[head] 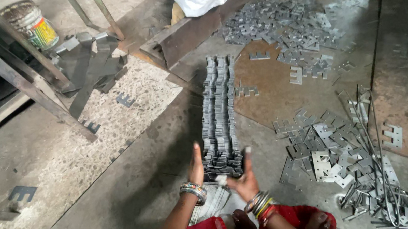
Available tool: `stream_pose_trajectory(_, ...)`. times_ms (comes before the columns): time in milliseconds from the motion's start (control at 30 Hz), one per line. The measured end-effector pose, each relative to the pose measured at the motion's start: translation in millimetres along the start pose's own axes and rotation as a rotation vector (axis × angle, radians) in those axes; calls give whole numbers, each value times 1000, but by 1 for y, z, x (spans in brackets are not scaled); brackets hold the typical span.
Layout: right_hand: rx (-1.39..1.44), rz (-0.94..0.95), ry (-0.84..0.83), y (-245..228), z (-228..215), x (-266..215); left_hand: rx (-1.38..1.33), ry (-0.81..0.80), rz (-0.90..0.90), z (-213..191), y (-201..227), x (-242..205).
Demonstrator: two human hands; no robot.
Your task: The person picks up small metal brackets from a pile on the floor and stacks them neatly into a growing column. The person continues this repetitive stacking process throughout the clip.
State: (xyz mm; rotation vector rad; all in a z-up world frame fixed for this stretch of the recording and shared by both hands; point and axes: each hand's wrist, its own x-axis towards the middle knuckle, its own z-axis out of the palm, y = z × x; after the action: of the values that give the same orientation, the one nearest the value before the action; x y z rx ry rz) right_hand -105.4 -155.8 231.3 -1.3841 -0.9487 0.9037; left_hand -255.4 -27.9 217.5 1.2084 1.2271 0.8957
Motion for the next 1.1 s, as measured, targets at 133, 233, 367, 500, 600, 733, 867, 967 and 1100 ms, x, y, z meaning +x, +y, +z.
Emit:
stream_pose_trajectory(133,-26,-112,-67,0,1,12,-17,-134,106,4,2,11)
stream_pose_trajectory(233,-144,-189,12,9,3,12,9,-116,164,-2,9,8)
stream_pose_trajectory(367,-444,-323,-75,20,-19,0,34,-192,121,3,14,-14)
stream_pose_trajectory(500,-425,-282,-124,6,-20,16,80,-43,128,6,25,1)
stream_pose_trajectory(600,-467,-191,-102,-15,-19,24,25,-29,123,4,18,18)
stream_pose_trajectory(733,-633,-322,-40,-43,-35,-10,222,-124,-7,-10,0,8)
stream_pose_trajectory(867,-713,-322,55,-51,-36,-30,235,-179,-6,-23,-23,-29)
stream_pose_trajectory(967,-677,-461,58,-51,-36,-15,197,-110,96,-11,-23,-23)
stream_pose_trajectory(1100,-802,-401,42,-43,-34,-26,45,-62,52,-7,-32,-17)
